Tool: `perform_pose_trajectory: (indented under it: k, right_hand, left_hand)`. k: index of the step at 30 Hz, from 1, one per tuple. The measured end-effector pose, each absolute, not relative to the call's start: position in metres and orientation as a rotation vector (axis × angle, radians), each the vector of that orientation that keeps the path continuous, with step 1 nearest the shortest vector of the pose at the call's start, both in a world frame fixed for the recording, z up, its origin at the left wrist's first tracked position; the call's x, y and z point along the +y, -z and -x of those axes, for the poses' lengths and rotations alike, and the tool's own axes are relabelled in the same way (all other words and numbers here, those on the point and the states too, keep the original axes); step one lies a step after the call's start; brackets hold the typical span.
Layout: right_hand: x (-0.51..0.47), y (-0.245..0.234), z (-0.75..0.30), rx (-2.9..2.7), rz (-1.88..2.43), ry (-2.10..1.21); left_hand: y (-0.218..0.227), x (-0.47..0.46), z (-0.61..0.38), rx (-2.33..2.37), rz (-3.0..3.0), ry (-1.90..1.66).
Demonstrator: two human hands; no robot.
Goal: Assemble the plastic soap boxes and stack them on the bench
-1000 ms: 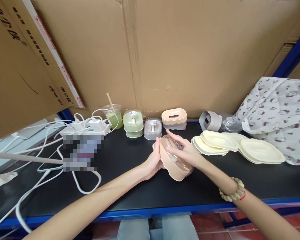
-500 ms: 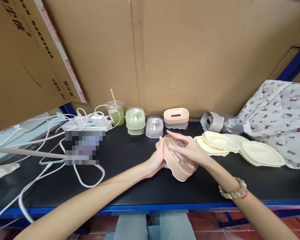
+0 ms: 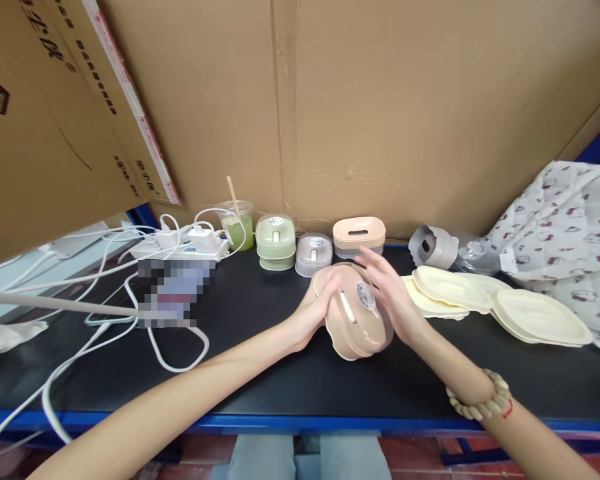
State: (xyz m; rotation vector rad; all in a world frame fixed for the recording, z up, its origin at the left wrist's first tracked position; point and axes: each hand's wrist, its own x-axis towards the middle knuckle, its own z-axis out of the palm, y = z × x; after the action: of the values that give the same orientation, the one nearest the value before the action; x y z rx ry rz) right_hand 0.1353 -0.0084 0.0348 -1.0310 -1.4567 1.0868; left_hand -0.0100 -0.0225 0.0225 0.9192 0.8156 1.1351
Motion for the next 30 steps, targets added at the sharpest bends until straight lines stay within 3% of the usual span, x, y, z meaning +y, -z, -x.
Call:
perform_pose_trajectory:
  k: [8, 15, 30]
  right_hand:
    - [-0.012, -0.048, -0.132, -1.225, 1.124, -1.746]
    - [-0.012, -0.049, -0.133, -1.178, 1.066, -1.515]
    - [-0.015, -0.055, -0.136, -1.283, 1.181, -1.547]
  left_hand:
    - [-0.036, -0.009, 0.021, 0.730, -0.769, -1.213]
    - [-0.038, -0.009, 0.026, 0.782, -0.851, -1.126]
    - [-0.040, -0.007, 0.032, 0.811, -0.912, -1.067]
